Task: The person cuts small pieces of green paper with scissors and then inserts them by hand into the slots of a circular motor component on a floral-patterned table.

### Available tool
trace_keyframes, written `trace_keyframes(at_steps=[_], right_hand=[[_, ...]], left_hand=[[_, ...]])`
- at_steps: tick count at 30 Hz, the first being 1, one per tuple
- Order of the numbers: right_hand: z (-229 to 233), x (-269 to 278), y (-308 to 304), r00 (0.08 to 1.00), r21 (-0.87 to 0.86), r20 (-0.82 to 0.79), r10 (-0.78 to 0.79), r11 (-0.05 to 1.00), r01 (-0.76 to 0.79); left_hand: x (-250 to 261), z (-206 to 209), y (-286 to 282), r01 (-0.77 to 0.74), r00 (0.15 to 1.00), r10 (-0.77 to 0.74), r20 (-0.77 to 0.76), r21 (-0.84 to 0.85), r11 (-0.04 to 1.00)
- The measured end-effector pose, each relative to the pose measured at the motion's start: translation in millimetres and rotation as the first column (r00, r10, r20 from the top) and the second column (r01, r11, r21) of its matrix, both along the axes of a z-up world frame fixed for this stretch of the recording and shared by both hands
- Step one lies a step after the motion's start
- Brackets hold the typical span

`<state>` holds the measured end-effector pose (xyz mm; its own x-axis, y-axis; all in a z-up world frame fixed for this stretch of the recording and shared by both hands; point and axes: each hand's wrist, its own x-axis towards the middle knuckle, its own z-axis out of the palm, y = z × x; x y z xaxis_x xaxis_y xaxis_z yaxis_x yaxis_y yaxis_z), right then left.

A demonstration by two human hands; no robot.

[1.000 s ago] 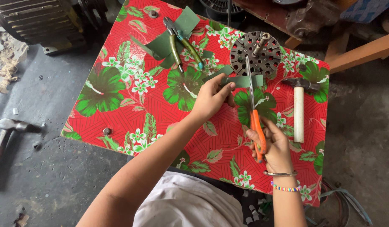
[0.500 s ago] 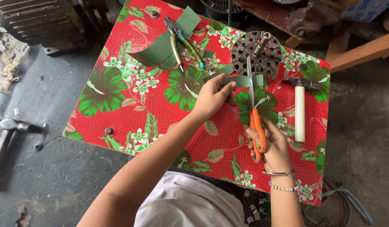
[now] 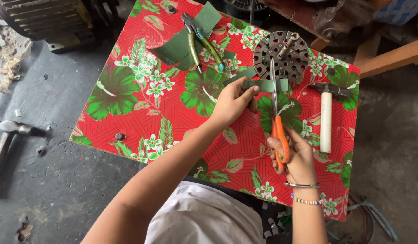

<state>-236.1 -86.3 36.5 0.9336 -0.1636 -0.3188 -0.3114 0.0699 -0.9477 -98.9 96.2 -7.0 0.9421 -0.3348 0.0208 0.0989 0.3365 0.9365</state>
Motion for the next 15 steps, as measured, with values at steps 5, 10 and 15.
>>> trace_keyframes(at_steps=[5,10,15], right_hand=[[2.6,-0.1,0.6,1.000,0.004,-0.009,-0.013,1.000,0.013],[2.2,-1.8,0.3,0.999,0.011,0.043,0.008,1.000,-0.009],[1.2,-2.4,0.3,0.999,-0.008,0.051,0.003,1.000,-0.002]], left_hand=[[0.1,0.9,-0.2,-0.002,1.000,0.002,-0.002,0.000,1.000],[-0.6,3.7,1.2,-0.006,1.000,0.005,0.010,0.056,0.998],[-1.5,2.8,1.2,-0.001,1.000,0.001,0.002,0.047,0.999]])
